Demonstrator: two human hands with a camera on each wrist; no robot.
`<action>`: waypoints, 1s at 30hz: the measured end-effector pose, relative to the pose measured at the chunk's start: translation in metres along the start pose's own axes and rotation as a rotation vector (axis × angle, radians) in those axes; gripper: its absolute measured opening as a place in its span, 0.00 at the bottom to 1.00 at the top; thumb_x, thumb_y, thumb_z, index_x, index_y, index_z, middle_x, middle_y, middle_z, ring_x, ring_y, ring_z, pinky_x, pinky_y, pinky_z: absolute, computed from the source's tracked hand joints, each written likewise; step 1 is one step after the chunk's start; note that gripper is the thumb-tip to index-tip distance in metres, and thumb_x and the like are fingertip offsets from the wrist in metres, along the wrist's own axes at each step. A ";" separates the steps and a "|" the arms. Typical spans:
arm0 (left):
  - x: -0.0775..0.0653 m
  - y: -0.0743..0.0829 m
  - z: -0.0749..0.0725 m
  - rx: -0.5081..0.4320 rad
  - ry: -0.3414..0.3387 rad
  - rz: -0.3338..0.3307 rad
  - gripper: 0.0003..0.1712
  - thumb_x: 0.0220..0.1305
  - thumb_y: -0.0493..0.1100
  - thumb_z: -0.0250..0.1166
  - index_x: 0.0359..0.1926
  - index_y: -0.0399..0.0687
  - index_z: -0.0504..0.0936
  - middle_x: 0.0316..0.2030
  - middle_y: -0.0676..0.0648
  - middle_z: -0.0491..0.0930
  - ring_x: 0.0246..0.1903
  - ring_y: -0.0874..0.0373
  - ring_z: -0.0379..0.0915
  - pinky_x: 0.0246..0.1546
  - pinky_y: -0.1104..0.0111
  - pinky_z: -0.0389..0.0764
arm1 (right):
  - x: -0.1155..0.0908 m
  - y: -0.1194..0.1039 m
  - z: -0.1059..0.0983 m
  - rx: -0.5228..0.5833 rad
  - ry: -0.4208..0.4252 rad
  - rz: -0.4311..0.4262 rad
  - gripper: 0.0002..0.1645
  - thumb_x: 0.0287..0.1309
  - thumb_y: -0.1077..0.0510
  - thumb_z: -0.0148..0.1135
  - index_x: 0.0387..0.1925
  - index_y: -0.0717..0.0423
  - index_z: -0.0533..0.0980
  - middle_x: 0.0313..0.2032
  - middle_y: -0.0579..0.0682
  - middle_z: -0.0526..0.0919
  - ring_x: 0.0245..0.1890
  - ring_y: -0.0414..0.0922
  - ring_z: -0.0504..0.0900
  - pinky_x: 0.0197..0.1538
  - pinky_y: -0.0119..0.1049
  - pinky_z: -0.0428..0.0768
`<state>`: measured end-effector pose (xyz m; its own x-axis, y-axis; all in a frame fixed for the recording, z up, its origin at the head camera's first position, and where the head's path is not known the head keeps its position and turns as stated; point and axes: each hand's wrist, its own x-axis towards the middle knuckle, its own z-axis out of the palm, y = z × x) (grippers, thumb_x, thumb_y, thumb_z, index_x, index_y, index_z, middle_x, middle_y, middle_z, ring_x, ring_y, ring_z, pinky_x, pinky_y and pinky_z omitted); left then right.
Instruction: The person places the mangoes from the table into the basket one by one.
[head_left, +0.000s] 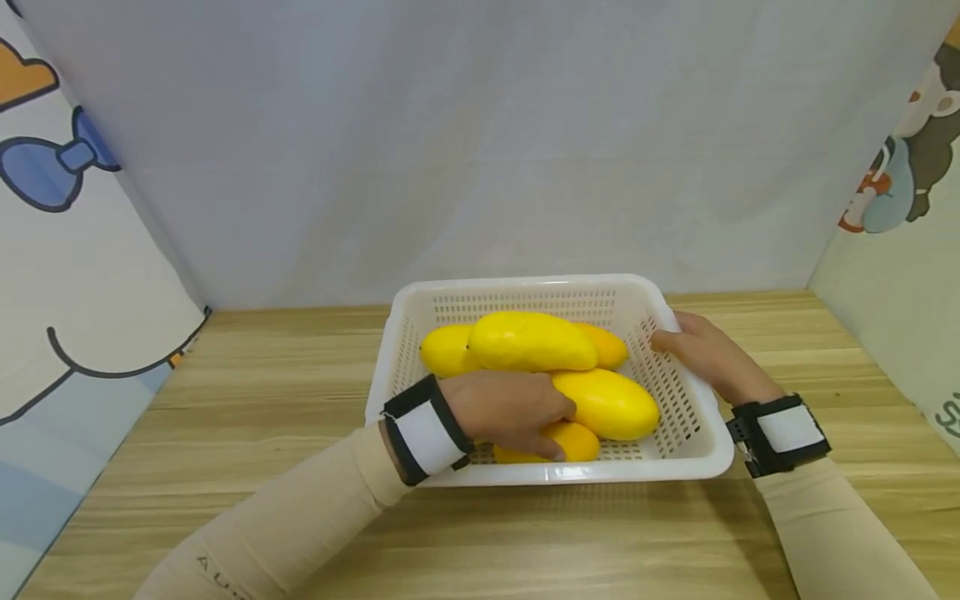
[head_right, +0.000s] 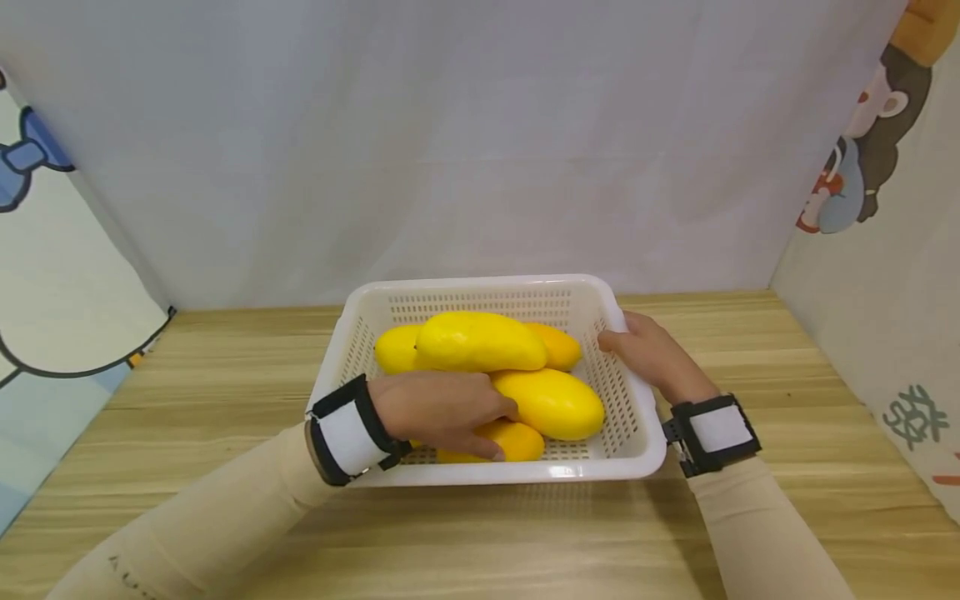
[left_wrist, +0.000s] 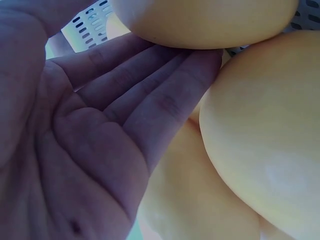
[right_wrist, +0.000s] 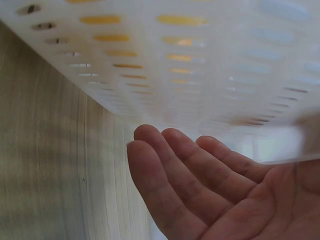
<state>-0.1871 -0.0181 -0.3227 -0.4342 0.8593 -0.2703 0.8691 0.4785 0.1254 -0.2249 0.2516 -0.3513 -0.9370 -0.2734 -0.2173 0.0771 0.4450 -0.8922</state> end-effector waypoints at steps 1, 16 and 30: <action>0.000 0.000 0.000 0.004 0.001 0.000 0.18 0.59 0.60 0.60 0.40 0.54 0.76 0.21 0.58 0.71 0.22 0.66 0.66 0.25 0.79 0.67 | 0.000 0.000 0.000 0.000 0.000 -0.002 0.28 0.63 0.56 0.44 0.63 0.61 0.57 0.44 0.70 0.76 0.31 0.57 0.82 0.30 0.53 0.80; 0.001 -0.002 0.001 -0.024 0.011 -0.008 0.16 0.58 0.60 0.61 0.37 0.56 0.75 0.19 0.58 0.69 0.20 0.67 0.65 0.24 0.79 0.67 | -0.002 -0.001 0.000 0.003 0.001 -0.011 0.27 0.64 0.56 0.43 0.63 0.61 0.57 0.44 0.70 0.76 0.31 0.58 0.82 0.30 0.53 0.80; -0.003 -0.002 -0.003 -0.058 0.066 0.036 0.12 0.63 0.57 0.58 0.35 0.55 0.75 0.17 0.56 0.65 0.17 0.66 0.63 0.21 0.78 0.65 | -0.001 -0.002 0.001 -0.014 0.008 -0.002 0.28 0.63 0.56 0.43 0.63 0.61 0.58 0.43 0.69 0.77 0.31 0.57 0.82 0.31 0.52 0.80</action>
<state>-0.1882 -0.0215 -0.3195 -0.4188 0.8855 -0.2014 0.8703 0.4547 0.1893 -0.2234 0.2506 -0.3498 -0.9400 -0.2675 -0.2120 0.0702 0.4565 -0.8870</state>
